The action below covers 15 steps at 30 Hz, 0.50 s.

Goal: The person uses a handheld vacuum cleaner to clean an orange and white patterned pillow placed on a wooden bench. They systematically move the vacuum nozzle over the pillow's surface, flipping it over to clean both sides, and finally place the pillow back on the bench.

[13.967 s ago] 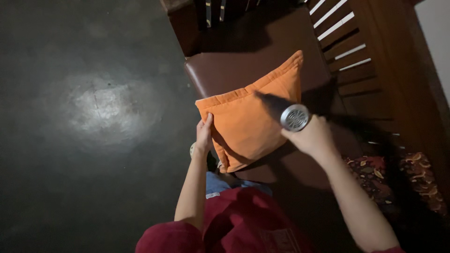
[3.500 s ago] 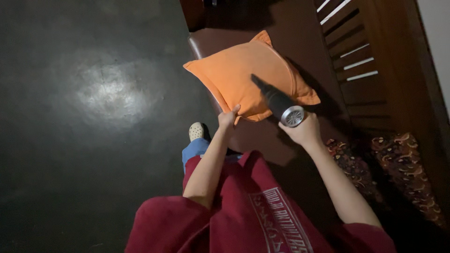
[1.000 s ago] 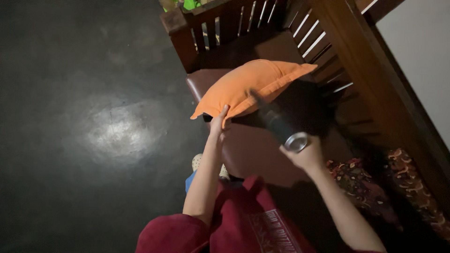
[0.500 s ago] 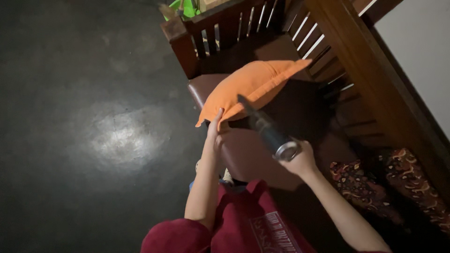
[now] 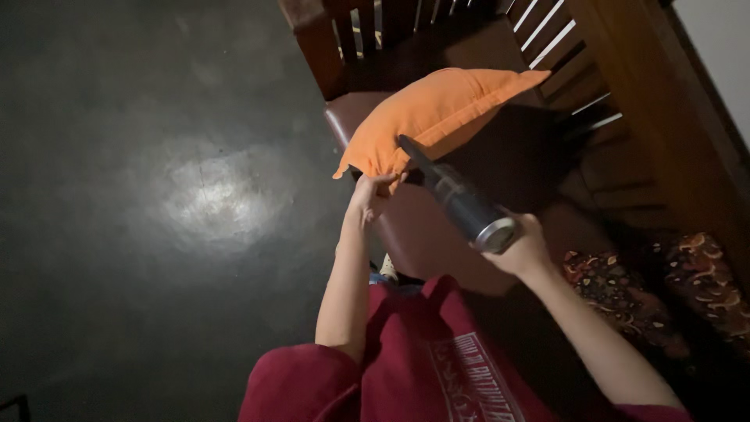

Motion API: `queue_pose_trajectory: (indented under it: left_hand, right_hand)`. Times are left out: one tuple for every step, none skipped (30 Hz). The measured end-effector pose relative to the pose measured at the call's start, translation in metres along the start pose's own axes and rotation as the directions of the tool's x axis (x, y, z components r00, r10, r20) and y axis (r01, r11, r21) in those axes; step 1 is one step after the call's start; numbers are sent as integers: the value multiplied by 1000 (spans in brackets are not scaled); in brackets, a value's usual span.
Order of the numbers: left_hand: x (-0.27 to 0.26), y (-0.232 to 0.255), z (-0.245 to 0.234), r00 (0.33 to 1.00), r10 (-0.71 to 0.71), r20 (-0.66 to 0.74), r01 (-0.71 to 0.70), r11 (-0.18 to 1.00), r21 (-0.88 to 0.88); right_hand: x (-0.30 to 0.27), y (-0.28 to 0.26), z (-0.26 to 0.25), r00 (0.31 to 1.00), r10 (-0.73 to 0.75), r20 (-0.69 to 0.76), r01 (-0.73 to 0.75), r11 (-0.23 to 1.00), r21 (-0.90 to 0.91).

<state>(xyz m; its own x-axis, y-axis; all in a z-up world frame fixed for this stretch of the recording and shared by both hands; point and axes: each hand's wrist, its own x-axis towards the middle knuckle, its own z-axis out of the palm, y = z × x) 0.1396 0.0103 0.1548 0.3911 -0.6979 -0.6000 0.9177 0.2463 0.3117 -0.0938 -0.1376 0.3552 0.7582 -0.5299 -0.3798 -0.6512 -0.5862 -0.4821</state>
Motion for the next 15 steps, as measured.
queue_pose_trajectory:
  left_hand:
    - [-4, 1, 2, 1000, 2, 7, -2, 1000, 17]
    - [-7, 1, 3, 1000, 4, 15, -4, 999, 34]
    - [-8, 0, 5, 1000, 3, 20, -3, 1000, 5]
    - [-6, -3, 6, 1000, 1, 20, -1, 1000, -17]
    - [-2, -5, 6, 999, 5, 34, -4, 1000, -28]
    - [2, -9, 4, 998, 17, 56, -17, 1000, -14]
    - [7, -13, 3, 994, 39, 100, -41, 999, 13]
    - [10, -15, 2, 987, 65, 144, -70, 997, 31]
    - [8, -16, -1, 991, 56, 120, -63, 996, 55]
    - [5, -15, -2, 995, 38, 93, -45, 996, 72]
    - [2, -14, 1, 999, 16, 36, -19, 994, 107]
    - [-1, -13, 3, 1000, 0, 7, -1, 995, 105]
    - [-3, -13, 5, 1000, -17, -22, 19, 995, 101]
    - [-3, -14, 4, 998, -33, -52, 38, 995, 96]
    - [-2, -15, 1, 1000, -19, -19, 21, 992, 126]
  right_hand:
    - [-1, 1, -2, 998, -46, -50, 46, 999, 3]
    - [-2, 4, -6, 991, -91, -100, 92, 996, 5]
    - [-2, 5, -9, 979, -137, -152, 139, 990, 2]
    - [-1, 2, -8, 991, -96, -93, 97, 995, 3]
    - [-1, -1, -6, 998, -52, -34, 52, 999, 0]
    - [-2, -4, -5, 1000, -7, 24, 8, 1000, -6]
    - [-5, -6, -8, 997, -80, -24, 80, 997, 2]
    - [-9, -7, -11, 986, -151, -72, 152, 988, 6]
    - [-12, -9, -11, 968, -220, -120, 222, 975, 9]
    - [-13, -10, -12, 976, -179, -126, 182, 983, 9]
    - [-11, -9, -15, 981, -141, -131, 143, 990, 8]
    - [-10, -8, -16, 985, -102, -136, 104, 995, 7]
    - [-10, -6, -15, 990, -114, -87, 115, 993, 4]
    - [-13, -5, -12, 991, -125, -37, 125, 992, 2]
    - [-16, -4, -9, 990, -137, 14, 137, 991, 0]
